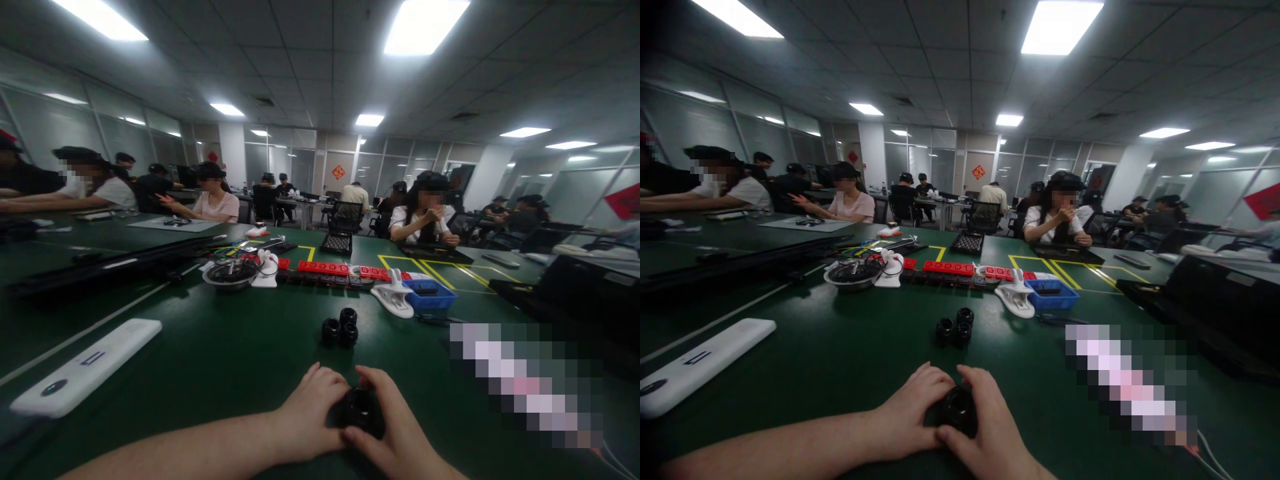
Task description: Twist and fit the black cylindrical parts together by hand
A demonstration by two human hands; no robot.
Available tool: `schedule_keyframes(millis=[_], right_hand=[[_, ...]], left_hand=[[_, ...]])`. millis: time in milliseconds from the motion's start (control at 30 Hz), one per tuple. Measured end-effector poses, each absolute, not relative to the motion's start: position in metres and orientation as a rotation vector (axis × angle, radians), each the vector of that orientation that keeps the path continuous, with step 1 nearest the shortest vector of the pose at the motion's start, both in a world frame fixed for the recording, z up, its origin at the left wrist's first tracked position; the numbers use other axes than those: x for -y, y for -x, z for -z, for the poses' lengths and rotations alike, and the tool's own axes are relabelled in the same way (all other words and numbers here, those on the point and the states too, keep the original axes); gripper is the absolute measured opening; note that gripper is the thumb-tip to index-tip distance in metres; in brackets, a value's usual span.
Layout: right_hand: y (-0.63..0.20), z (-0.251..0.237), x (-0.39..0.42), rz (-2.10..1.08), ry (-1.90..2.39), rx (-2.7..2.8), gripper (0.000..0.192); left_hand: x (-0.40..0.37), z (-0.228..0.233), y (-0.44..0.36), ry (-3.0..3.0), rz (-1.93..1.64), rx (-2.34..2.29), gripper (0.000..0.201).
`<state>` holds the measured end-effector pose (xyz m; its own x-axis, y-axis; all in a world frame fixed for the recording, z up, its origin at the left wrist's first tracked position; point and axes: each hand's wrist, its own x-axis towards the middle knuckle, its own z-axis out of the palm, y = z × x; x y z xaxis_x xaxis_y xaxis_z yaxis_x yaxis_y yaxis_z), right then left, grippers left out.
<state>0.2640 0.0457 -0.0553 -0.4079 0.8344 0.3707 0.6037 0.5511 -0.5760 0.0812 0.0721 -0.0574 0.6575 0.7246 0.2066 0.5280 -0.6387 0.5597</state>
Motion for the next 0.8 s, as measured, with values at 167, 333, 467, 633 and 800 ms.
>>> schedule_keyframes(millis=[167, 333, 467, 633, 800], right_hand=[[-0.265, 0.056, -0.044, -0.428, 1.067, 2.179, 0.048], [-0.266, 0.057, -0.043, -0.337, 1.043, 2.184, 0.058], [-0.263, 0.056, -0.046, -0.249, 1.117, 2.110, 0.058], [-0.257, 0.052, -0.042, -0.260, 1.145, 2.119, 0.044], [-0.258, 0.050, -0.035, -0.312, 1.045, 2.165, 0.047]], left_hand=[[-0.072, 0.059, -0.082, -2.464, -0.598, -0.988, 0.039], [-0.071, 0.059, -0.081, -2.537, -0.570, -1.004, 0.039], [-0.071, 0.059, -0.080, -2.590, -0.594, -0.995, 0.038], [-0.069, 0.056, -0.080, -2.671, -0.598, -0.963, 0.039], [-0.068, 0.056, -0.080, -2.652, -0.624, -0.994, 0.042]])
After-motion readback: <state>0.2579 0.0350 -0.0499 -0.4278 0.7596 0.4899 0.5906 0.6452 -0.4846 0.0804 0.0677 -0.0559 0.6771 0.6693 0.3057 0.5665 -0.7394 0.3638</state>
